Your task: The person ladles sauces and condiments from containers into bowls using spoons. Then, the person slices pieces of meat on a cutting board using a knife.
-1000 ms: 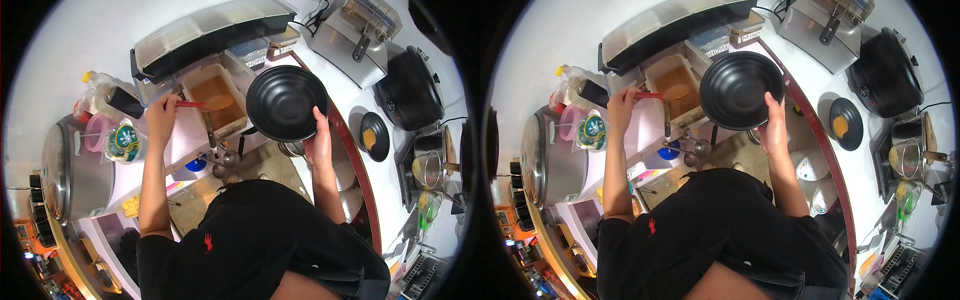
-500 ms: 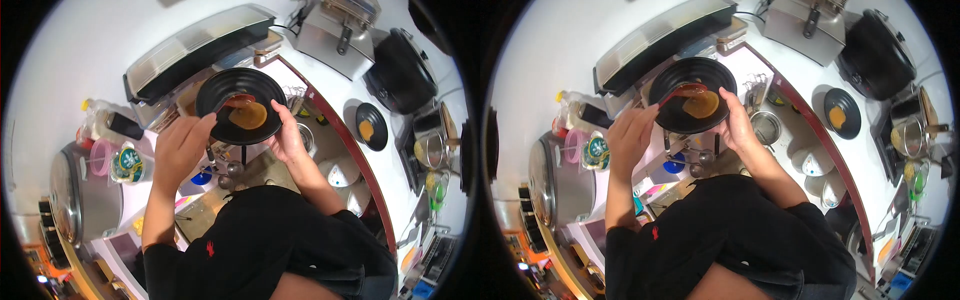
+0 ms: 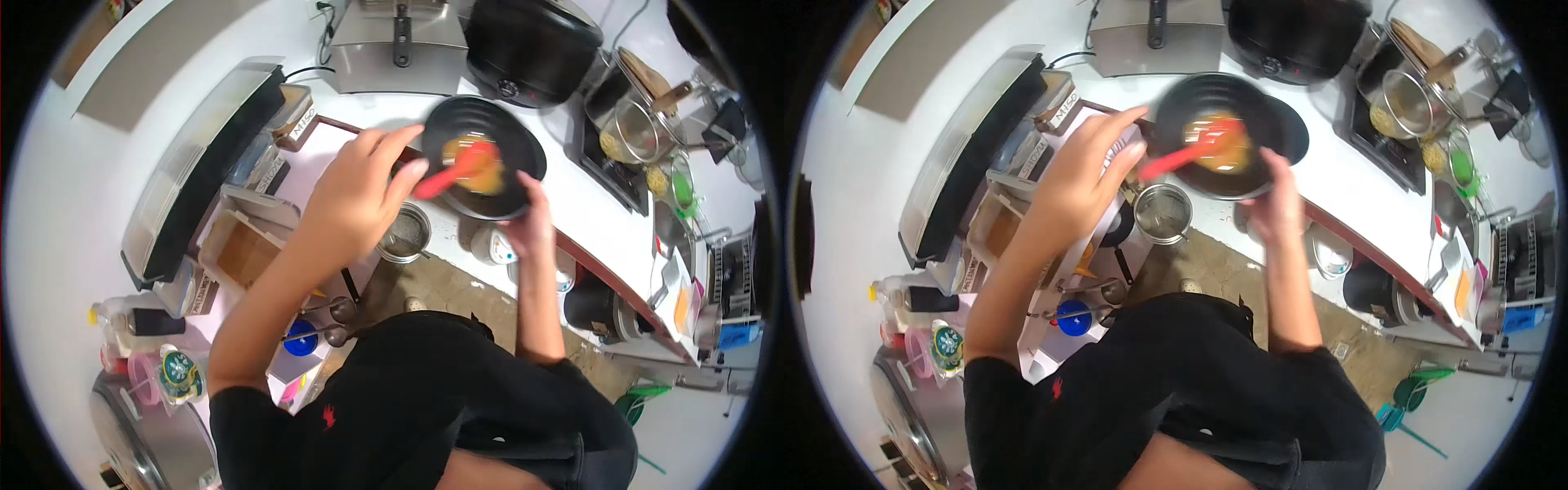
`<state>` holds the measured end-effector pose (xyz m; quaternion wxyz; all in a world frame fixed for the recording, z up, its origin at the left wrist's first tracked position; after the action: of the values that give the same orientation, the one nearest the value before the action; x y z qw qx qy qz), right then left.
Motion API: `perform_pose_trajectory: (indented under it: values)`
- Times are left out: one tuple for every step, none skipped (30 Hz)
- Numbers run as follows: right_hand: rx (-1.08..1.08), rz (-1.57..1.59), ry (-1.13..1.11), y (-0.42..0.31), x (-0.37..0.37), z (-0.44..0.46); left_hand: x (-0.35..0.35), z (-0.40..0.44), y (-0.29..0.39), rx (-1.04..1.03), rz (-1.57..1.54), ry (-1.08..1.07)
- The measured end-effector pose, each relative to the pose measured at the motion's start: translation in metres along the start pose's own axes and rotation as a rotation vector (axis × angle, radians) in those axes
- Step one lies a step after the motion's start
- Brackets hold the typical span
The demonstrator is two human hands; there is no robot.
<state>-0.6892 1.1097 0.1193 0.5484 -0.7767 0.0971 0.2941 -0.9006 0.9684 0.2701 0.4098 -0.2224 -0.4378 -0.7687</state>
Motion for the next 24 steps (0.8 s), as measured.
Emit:
perform_pose_trajectory:
  values:
    - [0.005, 0.007, -0.067, -0.01, 0.038, 0.014, -0.006, 0.009, -0.013, 0.054, -0.019, -0.025]
    - [0.077, -0.009, 0.114, -0.031, 0.044, 0.003, -0.008, 0.014, -0.034, 0.149, 0.137, -0.078]
    - [0.137, -0.021, 0.075, -0.043, 0.079, 0.012, -0.007, 0.015, -0.058, 0.249, 0.293, -0.132]
    - [0.172, -0.011, 0.015, -0.054, 0.111, 0.02, -0.001, 0.012, -0.086, 0.373, 0.449, -0.218]
    - [0.246, -0.035, 0.234, -0.066, 0.133, 0.014, 0.01, 0.004, -0.109, 0.537, 0.569, -0.175]
    - [0.277, -0.051, 0.312, -0.072, 0.175, 0.022, 0.022, -0.008, -0.129, 0.702, 0.685, -0.134]
    - [0.293, -0.06, 0.354, -0.078, 0.204, 0.024, 0.035, -0.019, -0.149, 0.814, 0.73, -0.162]
    - [0.334, -0.074, 0.382, -0.084, 0.219, 0.019, 0.048, -0.032, -0.168, 0.926, 0.773, -0.193]
    - [0.357, -0.08, 0.427, -0.086, 0.236, 0.019, 0.057, -0.048, -0.191, 0.998, 0.78, -0.198]
    - [0.392, -0.062, 0.484, -0.087, 0.25, 0.019, 0.061, -0.067, -0.215, 1.071, 0.785, -0.202]
    - [0.39, -0.057, 0.453, -0.087, 0.258, 0.02, 0.066, -0.08, -0.223, 1.144, 0.789, -0.204]
    - [0.368, -0.049, 0.5, -0.085, 0.268, 0.022, 0.068, -0.089, -0.228, 1.153, 0.728, -0.133]
    - [0.346, -0.043, 0.548, -0.083, 0.275, 0.023, 0.068, -0.093, -0.227, 1.16, 0.668, -0.062]
    - [0.344, -0.03, 0.532, -0.082, 0.285, 0.029, 0.069, -0.096, -0.223, 1.163, 0.608, 0.01]
    - [0.343, -0.016, 0.516, -0.079, 0.294, 0.036, 0.071, -0.1, -0.221, 1.188, 0.497, 0.063]
    - [0.343, -0.002, 0.502, -0.077, 0.294, 0.04, 0.075, -0.102, -0.217, 1.208, 0.386, 0.116]
    - [0.341, 0.017, 0.505, -0.075, 0.294, 0.044, 0.078, -0.107, -0.214, 1.223, 0.273, 0.17]
    - [0.339, 0.037, 0.509, -0.073, 0.295, 0.048, 0.083, -0.115, -0.213, 1.198, 0.256, 0.247]
    - [0.337, 0.059, 0.514, -0.07, 0.293, 0.052, 0.089, -0.126, -0.212, 1.169, 0.242, 0.323]
    - [0.351, 0.063, 0.533, -0.068, 0.293, 0.053, 0.096, -0.138, -0.21, 1.137, 0.228, 0.396]
    - [0.335, 0.061, 0.546, -0.066, 0.293, 0.054, 0.103, -0.152, -0.209, 1.101, 0.165, 0.474]
    - [0.32, 0.059, 0.561, -0.066, 0.295, 0.056, 0.111, -0.167, -0.204, 1.062, 0.101, 0.55]
    - [0.305, 0.056, 0.578, -0.066, 0.306, 0.06, 0.118, -0.183, -0.199, 1.019, 0.038, 0.623]
    - [0.281, 0.078, 0.551, -0.065, 0.315, 0.065, 0.122, -0.202, -0.196, 1.046, -0.061, 0.677]
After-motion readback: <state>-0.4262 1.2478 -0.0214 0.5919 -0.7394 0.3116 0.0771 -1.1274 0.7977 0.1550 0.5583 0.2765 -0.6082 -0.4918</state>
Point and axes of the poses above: each hand's wrist, its own z-axis towards the middle knuckle, its own x-axis out of the back of the hand, y = z × x, the point moved 6 cm from there along z, towards the middle knuckle, and after that the axes turned 3 degrees about -y, right-handed, at the moved point
